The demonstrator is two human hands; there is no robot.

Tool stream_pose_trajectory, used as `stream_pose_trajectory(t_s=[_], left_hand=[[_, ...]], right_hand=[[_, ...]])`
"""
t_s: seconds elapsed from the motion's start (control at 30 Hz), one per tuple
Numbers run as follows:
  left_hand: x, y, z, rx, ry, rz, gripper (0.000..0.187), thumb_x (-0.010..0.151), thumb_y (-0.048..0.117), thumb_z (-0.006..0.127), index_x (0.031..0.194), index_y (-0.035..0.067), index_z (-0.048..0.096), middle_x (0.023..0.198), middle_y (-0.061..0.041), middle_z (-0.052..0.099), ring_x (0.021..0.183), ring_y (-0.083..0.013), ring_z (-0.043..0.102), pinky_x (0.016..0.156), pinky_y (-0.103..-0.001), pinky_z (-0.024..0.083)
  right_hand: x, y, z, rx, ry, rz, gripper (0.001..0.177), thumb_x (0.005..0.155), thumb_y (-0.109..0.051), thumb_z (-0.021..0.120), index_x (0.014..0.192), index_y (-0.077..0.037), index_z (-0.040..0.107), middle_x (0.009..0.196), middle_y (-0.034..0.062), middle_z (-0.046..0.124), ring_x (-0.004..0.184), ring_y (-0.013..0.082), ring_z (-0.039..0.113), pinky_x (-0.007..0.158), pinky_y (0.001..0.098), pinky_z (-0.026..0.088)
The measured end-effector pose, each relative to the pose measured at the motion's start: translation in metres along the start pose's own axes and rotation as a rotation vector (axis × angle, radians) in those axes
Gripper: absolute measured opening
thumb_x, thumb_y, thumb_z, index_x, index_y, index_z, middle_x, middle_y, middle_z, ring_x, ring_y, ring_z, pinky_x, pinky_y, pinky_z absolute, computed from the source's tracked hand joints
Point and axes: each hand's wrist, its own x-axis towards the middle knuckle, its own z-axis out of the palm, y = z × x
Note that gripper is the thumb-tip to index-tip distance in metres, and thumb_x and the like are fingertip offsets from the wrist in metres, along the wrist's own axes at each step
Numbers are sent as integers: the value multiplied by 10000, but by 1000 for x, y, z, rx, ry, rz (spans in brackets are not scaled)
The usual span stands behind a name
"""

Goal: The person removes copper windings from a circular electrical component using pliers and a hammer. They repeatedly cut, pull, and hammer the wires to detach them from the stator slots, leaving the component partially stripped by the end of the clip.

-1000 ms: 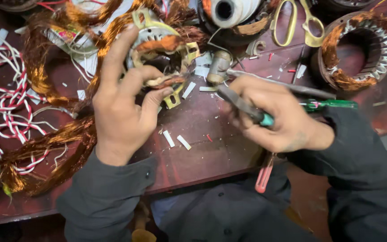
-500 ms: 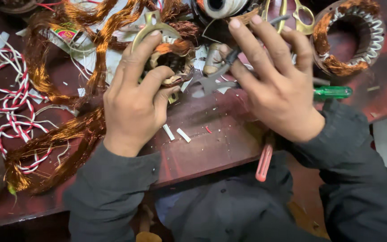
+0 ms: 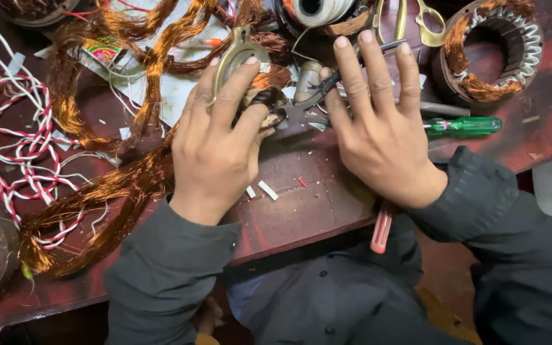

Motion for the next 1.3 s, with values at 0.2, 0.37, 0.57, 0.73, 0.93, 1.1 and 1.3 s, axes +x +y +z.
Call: stream_pose_trajectory(t_s=[0.2,0.37,0.57,0.73,0.93,1.1,1.3], left_hand=[[-1,0,1,27,-14,34,149,970,130,799,1006,53,677,1461,-61,533,1373,-402,505,1130,-487,484],[1,0,0,1,-5,54,148,961,118,800,1030,61,683,1491,-62,542,1404,-402,503,1118,-490,483],[1,-5,1,-47,-10,62,165,928,93,804,1023,55,675,1444,-63,541,1361,-362,487,1121,-483,441],[3,-9,-1,-111,-4,39,194,896,85,818,1008,59,661,1461,-60,552,1366,-355,492,1130,-483,430],[1,-8,-1,-116,-15,62,194,880,55,798,1012,52,654,1436,-52,551,1375,-346,488,1141,-479,428],[2,-8,-2,-110,-26,64,192,904,93,822,1003,58,661,1432,-52,546,1375,-348,487,1133,-489,424],[2,-7,-1,-108,-24,66,191,909,97,819,1004,51,660,1438,-52,539,1381,-347,483,1141,-490,416]], right_hand=[[5,5,-4,-164,3,-141,287,929,-184,622,1088,42,703,1426,260,565,1408,446,482,1195,603,306],[23,33,1,-82,-20,-308,258,882,-227,615,985,9,619,1260,250,606,1218,407,580,1147,517,417],[44,46,-16,-101,-24,-429,256,781,-216,635,928,-7,635,1174,190,632,1172,333,596,1068,435,461],[53,35,-36,-210,-43,-458,260,767,-251,639,935,-61,699,1261,157,638,1219,301,571,1079,446,410],[43,33,-46,-301,-53,-410,247,795,-262,656,963,-106,747,1232,110,627,1244,293,553,1123,486,363],[35,30,-40,-330,-37,-369,215,806,-269,655,939,-121,734,1218,109,626,1221,292,559,1110,524,352],[31,38,-25,-223,-100,-434,202,842,-278,632,916,-98,688,1107,115,635,1097,284,603,1009,492,448]])
